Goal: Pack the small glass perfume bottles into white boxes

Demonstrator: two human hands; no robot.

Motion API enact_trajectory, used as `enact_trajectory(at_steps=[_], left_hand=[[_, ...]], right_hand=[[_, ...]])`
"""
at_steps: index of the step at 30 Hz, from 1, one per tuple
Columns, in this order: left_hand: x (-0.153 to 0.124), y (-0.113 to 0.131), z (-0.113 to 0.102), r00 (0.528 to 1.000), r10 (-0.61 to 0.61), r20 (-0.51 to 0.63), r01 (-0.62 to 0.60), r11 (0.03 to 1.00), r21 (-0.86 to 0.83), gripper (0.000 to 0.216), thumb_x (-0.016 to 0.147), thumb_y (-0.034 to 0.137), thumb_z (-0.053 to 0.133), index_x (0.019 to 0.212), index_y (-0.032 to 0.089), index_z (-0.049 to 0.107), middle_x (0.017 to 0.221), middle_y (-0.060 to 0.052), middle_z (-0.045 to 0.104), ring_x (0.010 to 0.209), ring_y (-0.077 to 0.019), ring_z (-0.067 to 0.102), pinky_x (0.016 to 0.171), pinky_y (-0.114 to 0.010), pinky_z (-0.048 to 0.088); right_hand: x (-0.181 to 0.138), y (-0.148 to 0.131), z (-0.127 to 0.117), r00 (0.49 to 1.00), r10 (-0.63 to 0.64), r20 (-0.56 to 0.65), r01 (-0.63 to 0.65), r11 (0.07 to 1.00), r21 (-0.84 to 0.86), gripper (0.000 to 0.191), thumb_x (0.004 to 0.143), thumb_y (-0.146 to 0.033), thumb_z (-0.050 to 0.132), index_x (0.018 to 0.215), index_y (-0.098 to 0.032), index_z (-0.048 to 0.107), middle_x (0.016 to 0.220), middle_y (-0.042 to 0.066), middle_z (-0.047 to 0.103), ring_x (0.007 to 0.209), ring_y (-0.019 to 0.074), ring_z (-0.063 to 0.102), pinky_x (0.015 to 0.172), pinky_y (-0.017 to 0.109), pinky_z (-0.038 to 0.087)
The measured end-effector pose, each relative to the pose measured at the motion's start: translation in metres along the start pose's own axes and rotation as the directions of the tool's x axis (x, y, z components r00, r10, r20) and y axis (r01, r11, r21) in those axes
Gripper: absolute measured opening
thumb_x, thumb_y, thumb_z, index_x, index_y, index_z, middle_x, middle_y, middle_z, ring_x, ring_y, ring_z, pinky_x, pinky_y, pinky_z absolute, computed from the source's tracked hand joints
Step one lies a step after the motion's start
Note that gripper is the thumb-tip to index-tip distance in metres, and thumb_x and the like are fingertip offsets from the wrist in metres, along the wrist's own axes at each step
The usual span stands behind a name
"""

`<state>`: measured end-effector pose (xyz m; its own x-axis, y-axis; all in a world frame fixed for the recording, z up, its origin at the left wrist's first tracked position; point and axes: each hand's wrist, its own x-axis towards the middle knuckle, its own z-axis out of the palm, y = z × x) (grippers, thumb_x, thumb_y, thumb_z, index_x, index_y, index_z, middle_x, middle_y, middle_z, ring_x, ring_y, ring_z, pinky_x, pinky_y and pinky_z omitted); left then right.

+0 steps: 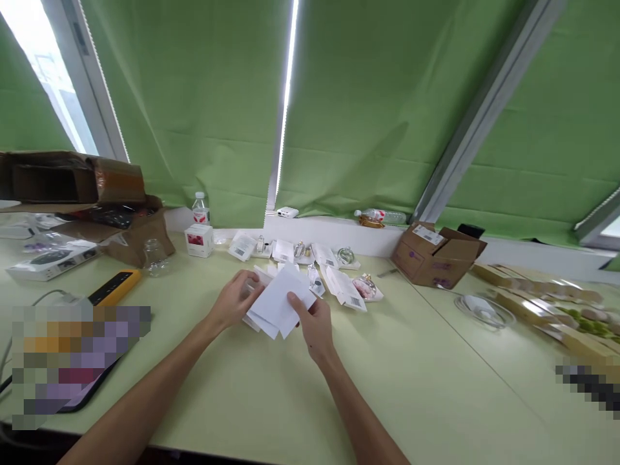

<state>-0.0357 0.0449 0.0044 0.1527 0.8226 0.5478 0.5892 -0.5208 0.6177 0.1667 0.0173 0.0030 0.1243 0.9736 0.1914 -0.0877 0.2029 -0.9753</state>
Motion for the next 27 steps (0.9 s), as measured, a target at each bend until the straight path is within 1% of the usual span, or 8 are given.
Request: enact_trajectory(at_steps=[3, 6, 9, 13, 16, 20, 22, 27], left_hand=[[0.001, -0.002, 0.0, 1.0, -0.001, 0.027, 0.001, 1.0, -0.006, 0.025, 0.09, 0.044, 0.046, 0.103, 0.024, 0.054, 0.108, -0.004, 0.059, 0.093, -0.0196, 0.059, 0.08, -0.032, 0.047], [0.002, -0.005, 0.001, 1.0, -0.005, 0.03, 0.006, 1.0, -0.016, 0.022, 0.088, 0.04, 0.049, 0.102, 0.024, 0.053, 0.106, -0.004, 0.059, 0.091, -0.0198, 0.059, 0.079, -0.032, 0.047], [0.002, -0.006, 0.002, 1.0, -0.019, 0.013, 0.019, 0.999, -0.034, 0.022, 0.089, 0.04, 0.047, 0.102, 0.023, 0.053, 0.105, -0.005, 0.06, 0.093, -0.0208, 0.059, 0.079, -0.033, 0.047], [0.002, -0.005, 0.003, 0.999, -0.026, 0.021, 0.027, 0.998, -0.048, 0.025, 0.09, 0.041, 0.046, 0.105, 0.023, 0.052, 0.107, -0.006, 0.061, 0.092, -0.0211, 0.06, 0.077, -0.033, 0.047], [0.002, -0.006, 0.003, 0.998, -0.04, 0.039, 0.042, 0.998, -0.049, 0.025, 0.09, 0.043, 0.046, 0.104, 0.023, 0.053, 0.107, -0.006, 0.061, 0.089, -0.0203, 0.06, 0.074, -0.032, 0.047], [0.001, -0.005, 0.004, 0.998, -0.048, 0.048, 0.051, 0.998, -0.046, 0.027, 0.091, 0.044, 0.045, 0.106, 0.023, 0.053, 0.109, -0.006, 0.061, 0.092, -0.0202, 0.059, 0.075, -0.032, 0.047], [0.001, -0.004, 0.004, 0.997, -0.049, 0.056, 0.051, 0.998, -0.04, 0.027, 0.092, 0.045, 0.043, 0.106, 0.024, 0.053, 0.11, -0.006, 0.06, 0.092, -0.0197, 0.059, 0.073, -0.031, 0.047], [-0.002, 0.005, 0.004, 0.998, -0.041, 0.055, 0.04, 0.999, 0.018, 0.027, 0.092, 0.046, 0.042, 0.105, 0.024, 0.053, 0.109, -0.004, 0.059, 0.084, -0.0179, 0.059, 0.071, -0.03, 0.046]], right_hand=[[0.009, -0.011, 0.007, 0.997, -0.055, -0.054, 0.055, 0.998, -0.016, 0.041, 0.068, -0.047, 0.076, 0.09, -0.012, 0.07, 0.086, 0.009, 0.071, 0.074, 0.0224, 0.063, 0.061, 0.032, 0.05], [0.021, -0.023, 0.015, 0.987, -0.115, -0.112, 0.106, 0.991, -0.079, 0.044, 0.068, -0.05, 0.075, 0.09, -0.012, 0.07, 0.081, 0.009, 0.07, 0.07, 0.0226, 0.063, 0.057, 0.032, 0.049], [0.031, -0.033, 0.021, 0.972, -0.209, -0.111, 0.191, 0.969, -0.157, 0.042, 0.07, -0.051, 0.072, 0.086, -0.013, 0.069, 0.077, 0.008, 0.07, 0.066, 0.0214, 0.061, 0.053, 0.03, 0.047], [0.037, -0.032, 0.027, 0.94, -0.316, -0.126, 0.29, 0.938, -0.188, 0.039, 0.074, -0.051, 0.068, 0.088, -0.015, 0.068, 0.081, 0.008, 0.069, 0.069, 0.0206, 0.061, 0.054, 0.029, 0.047], [0.035, -0.022, 0.027, 0.933, -0.305, -0.189, 0.274, 0.946, -0.176, 0.041, 0.075, -0.052, 0.067, 0.091, -0.015, 0.066, 0.081, 0.008, 0.069, 0.068, 0.0209, 0.06, 0.053, 0.029, 0.047], [0.03, -0.013, 0.023, 0.94, -0.306, -0.154, 0.274, 0.942, -0.194, 0.04, 0.077, -0.052, 0.065, 0.095, -0.016, 0.065, 0.085, 0.009, 0.069, 0.071, 0.0219, 0.062, 0.056, 0.03, 0.049], [0.028, -0.014, 0.02, 0.932, -0.325, -0.161, 0.289, 0.934, -0.212, 0.039, 0.078, -0.051, 0.065, 0.096, -0.016, 0.065, 0.086, 0.009, 0.069, 0.073, 0.0216, 0.062, 0.057, 0.03, 0.048], [0.03, -0.02, 0.015, 0.897, -0.319, -0.306, 0.28, 0.945, -0.167, 0.043, 0.076, -0.051, 0.067, 0.093, -0.012, 0.066, 0.087, 0.01, 0.07, 0.075, 0.0216, 0.063, 0.058, 0.029, 0.048]])
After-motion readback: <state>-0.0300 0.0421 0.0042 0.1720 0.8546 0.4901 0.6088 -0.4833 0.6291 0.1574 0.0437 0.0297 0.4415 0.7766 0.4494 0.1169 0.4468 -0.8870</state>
